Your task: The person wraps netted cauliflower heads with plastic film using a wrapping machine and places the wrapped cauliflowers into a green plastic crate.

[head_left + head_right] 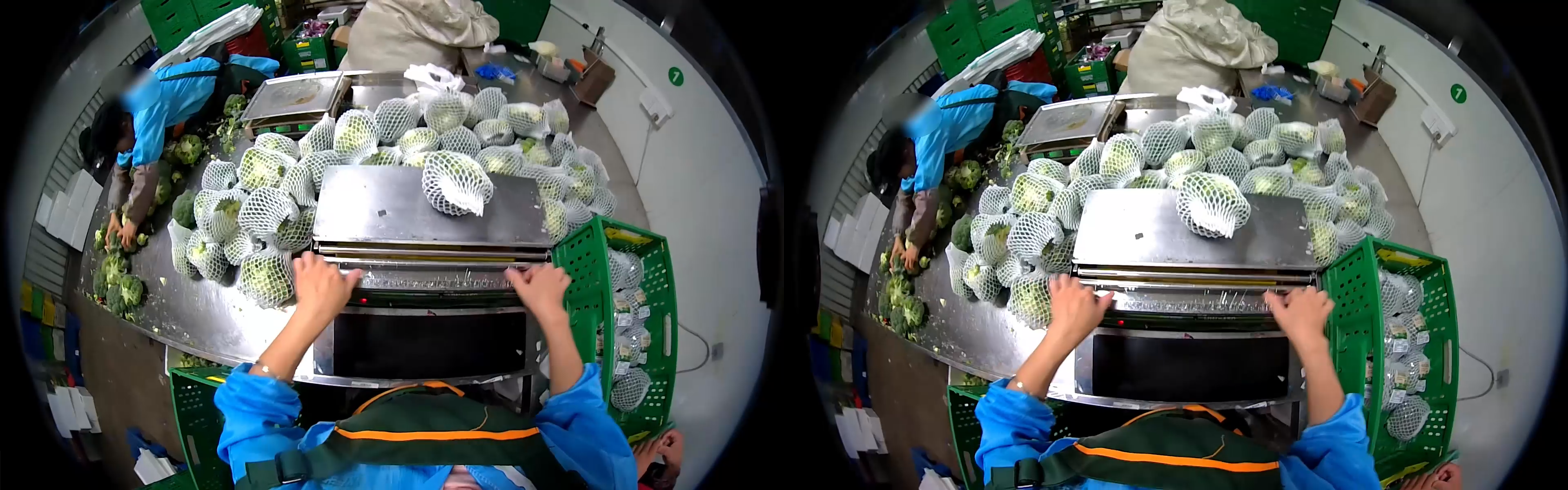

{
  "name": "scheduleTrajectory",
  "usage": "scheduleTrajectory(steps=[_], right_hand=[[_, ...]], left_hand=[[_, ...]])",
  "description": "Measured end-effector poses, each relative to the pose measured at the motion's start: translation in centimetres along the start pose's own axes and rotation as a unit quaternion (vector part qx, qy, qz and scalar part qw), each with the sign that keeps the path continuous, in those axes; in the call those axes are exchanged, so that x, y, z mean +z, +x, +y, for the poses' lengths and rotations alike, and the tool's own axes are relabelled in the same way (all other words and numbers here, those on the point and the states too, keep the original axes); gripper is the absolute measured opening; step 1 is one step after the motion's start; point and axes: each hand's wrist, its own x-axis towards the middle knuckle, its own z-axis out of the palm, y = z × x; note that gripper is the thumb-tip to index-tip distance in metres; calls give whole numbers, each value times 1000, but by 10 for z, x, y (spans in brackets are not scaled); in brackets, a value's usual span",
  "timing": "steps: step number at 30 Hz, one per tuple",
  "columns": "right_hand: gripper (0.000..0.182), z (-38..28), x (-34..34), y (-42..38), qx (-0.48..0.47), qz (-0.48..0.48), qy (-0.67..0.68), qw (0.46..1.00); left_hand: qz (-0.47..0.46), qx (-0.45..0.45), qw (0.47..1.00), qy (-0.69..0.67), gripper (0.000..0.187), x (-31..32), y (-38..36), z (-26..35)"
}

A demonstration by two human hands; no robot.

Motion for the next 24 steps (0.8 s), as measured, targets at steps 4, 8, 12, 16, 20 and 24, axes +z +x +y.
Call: scheduleTrajectory(steps=[4, 8, 12, 16, 20, 24], right_hand=[[29, -10, 19, 3, 15, 5, 208, 978], [11, 19, -39, -11, 156, -130, 670, 714], [9, 26, -116, 50, -50, 5, 808, 587], [21, 31, -48, 171, 4, 67, 725, 686], [41, -6, 65, 176, -306, 16, 212, 928], [114, -56, 21, 159, -266, -173, 506, 802]], left_hand=[[-59, -35, 966, -248, 33, 18, 23, 11], [-210, -117, 780, -578, 24, -42, 7, -19], [-99, 33, 782, -615, 32, -128, 78, -24], [83, 210, 926, -304, 16, -78, 201, -9], [-11, 424, 905, -28, 50, 54, 234, 7], [-143, 323, 794, -495, 71, 62, 219, 33]])
